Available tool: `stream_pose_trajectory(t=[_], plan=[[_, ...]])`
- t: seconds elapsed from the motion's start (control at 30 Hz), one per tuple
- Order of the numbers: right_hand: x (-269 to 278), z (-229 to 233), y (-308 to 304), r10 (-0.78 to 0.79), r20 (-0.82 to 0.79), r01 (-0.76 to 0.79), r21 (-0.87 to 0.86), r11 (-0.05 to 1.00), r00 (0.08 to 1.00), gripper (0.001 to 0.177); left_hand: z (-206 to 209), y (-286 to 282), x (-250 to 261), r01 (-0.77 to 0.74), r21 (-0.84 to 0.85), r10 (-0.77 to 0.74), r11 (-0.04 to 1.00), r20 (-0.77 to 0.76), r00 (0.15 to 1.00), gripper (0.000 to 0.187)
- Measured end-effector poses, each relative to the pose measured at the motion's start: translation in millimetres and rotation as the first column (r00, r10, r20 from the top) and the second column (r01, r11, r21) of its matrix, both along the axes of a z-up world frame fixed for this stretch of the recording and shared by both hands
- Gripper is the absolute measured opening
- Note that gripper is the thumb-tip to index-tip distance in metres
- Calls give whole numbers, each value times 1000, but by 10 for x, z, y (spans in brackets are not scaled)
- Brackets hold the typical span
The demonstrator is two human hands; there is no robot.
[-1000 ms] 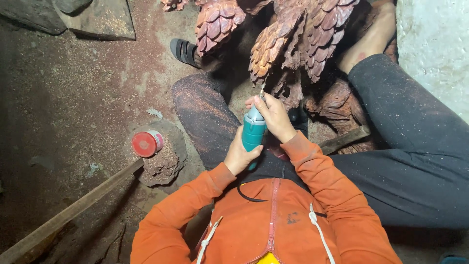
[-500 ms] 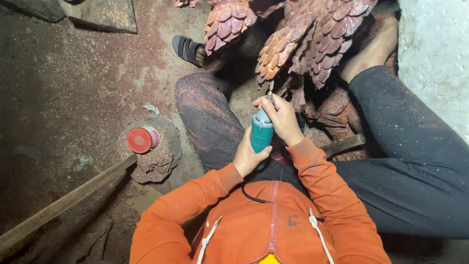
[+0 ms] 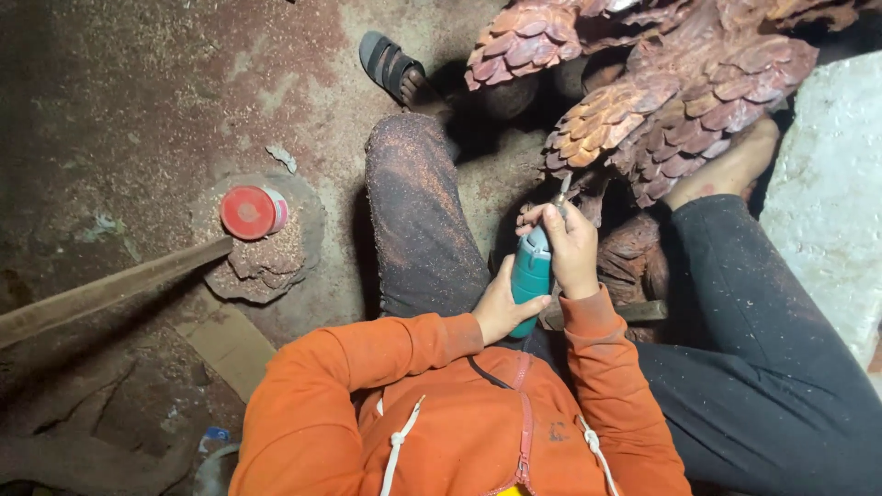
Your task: Sanding and refining the intricate details of a wooden sculpture using a handheld rotary tool.
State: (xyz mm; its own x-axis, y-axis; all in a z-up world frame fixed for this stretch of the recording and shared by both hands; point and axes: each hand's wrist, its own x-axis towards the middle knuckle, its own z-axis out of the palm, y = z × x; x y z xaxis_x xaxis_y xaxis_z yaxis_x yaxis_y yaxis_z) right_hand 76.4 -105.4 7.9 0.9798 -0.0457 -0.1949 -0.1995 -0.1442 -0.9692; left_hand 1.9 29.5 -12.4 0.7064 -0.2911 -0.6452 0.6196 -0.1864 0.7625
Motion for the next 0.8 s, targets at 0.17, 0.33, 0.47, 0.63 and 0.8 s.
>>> stream_pose_trajectory(t=[0.17, 0.33, 0.47, 0.63, 0.8], plan=[[78, 153, 35, 5, -17, -5, -6, 1000, 1000, 42, 116, -38, 52, -10, -12, 10, 1000, -21, 1000, 79], [101, 179, 28, -5, -43, 6, 22, 1000, 999, 43, 129, -49, 77, 3, -7, -3, 1000, -32, 999, 80], [54, 164, 27, -52, -32, 53, 44, 998, 998, 44, 124, -38, 57, 27, -8, -27, 1000, -60, 998, 79], [90, 134, 42, -44, 0, 44, 48, 998, 999, 43, 188, -9, 120, 28, -11, -28, 1000, -58, 998, 81], [107, 130, 62, -40, -16, 41, 59, 997, 999, 42, 174, -12, 119, 26, -1, -26, 1000, -79, 997, 84]])
